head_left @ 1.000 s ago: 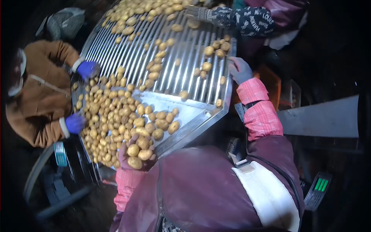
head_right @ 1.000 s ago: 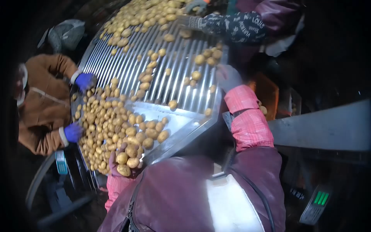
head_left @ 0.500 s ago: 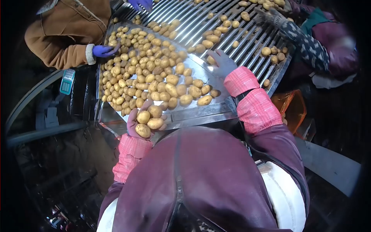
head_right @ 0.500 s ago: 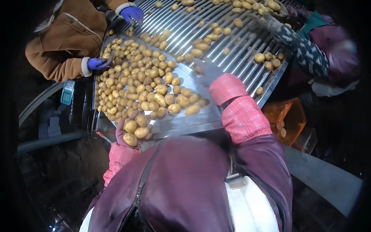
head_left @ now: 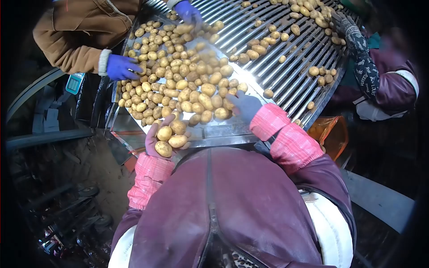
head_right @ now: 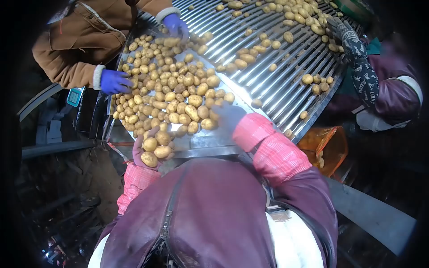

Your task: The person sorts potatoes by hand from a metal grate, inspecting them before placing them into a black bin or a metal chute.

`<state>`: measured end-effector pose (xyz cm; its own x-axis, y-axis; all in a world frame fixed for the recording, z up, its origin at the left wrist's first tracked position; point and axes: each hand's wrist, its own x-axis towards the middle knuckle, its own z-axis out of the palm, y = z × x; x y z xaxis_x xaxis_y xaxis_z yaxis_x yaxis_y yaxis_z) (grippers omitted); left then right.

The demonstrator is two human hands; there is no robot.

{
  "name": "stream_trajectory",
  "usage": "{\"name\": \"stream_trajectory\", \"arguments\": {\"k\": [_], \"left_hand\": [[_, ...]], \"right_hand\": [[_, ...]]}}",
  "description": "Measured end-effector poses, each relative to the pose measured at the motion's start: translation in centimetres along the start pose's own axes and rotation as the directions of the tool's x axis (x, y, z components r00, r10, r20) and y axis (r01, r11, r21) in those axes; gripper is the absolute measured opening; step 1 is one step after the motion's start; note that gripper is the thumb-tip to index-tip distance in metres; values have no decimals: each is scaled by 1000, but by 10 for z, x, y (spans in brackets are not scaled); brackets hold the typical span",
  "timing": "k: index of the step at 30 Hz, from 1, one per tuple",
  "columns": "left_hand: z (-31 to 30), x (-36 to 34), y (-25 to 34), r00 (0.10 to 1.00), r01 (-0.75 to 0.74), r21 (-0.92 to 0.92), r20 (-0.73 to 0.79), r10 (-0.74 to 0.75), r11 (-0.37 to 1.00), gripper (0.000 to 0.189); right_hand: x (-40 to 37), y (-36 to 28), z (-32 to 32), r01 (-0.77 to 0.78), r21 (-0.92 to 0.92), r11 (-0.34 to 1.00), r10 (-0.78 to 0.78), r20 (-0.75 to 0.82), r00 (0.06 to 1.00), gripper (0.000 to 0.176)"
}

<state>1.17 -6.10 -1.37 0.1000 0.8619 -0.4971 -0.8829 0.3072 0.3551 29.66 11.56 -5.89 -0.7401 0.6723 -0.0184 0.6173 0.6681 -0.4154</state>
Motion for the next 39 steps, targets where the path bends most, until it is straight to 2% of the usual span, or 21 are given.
{"name": "stream_trajectory", "arguments": {"k": [3,4,7,10,13,14,17,20,23,24,26,29,31,32,34,35,36,38,39], "left_hand": [[4,-1,1,999,4,-4,33,-4,1000,65],[1,-1,2,1000,6,-12,27,-5,1000,64],[-16,0,5,994,17,-119,105,-4,993,67],[-14,-6,8,995,-2,-128,103,15,992,65],[-12,-9,9,999,-8,-123,40,13,992,63],[-10,-10,10,998,-4,-135,69,13,991,61],[-8,-12,11,999,-31,-109,41,36,994,59],[-8,-8,14,999,-4,-85,33,7,996,53],[-15,4,11,1000,-13,-14,-4,13,1000,49],[-15,6,10,1000,-17,18,-22,18,1000,48],[-5,8,11,999,22,-50,46,-19,999,47],[-16,21,8,965,158,-141,232,-123,977,49],[16,14,9,939,174,-145,323,-120,974,47],[6,22,5,971,211,-176,148,-186,961,48],[-13,28,-1,962,224,-185,197,-187,957,49],[-15,30,-5,954,235,-187,232,-189,954,50],[-4,27,-9,985,22,85,167,-36,996,64],[-19,29,-17,983,127,-99,144,-112,987,64],[-10,30,-15,979,177,-189,134,-153,966,64]], "right_hand": [[26,-10,7,14,2,1000,-14,14,1000,47],[36,-5,23,-6,-70,998,10,68,998,41],[59,-3,28,22,-130,991,1,175,985,33],[94,-51,-29,-155,-156,975,192,255,948,39],[126,-61,-12,18,-192,981,51,345,937,34],[135,-63,-1,10,-209,978,79,410,909,38],[147,-53,27,72,-153,986,-18,328,945,37],[132,-61,-14,-11,-144,989,79,481,873,47],[132,-16,29,114,-164,980,-51,347,937,55],[127,-30,15,-21,-42,999,35,366,930,53],[123,-53,-28,-290,185,939,190,424,885,50],[113,-92,-56,-106,304,947,4,318,948,48],[107,-121,-61,21,238,971,-96,308,947,53],[102,-132,-60,86,201,976,-145,301,942,56],[88,-139,-61,285,274,919,-339,175,924,52],[87,-136,-61,294,308,905,-350,142,926,50],[86,-134,-61,305,342,889,-360,109,926,48],[88,-122,-44,150,447,882,-225,120,967,44],[90,-111,-37,198,380,904,-209,-11,978,44]]}}
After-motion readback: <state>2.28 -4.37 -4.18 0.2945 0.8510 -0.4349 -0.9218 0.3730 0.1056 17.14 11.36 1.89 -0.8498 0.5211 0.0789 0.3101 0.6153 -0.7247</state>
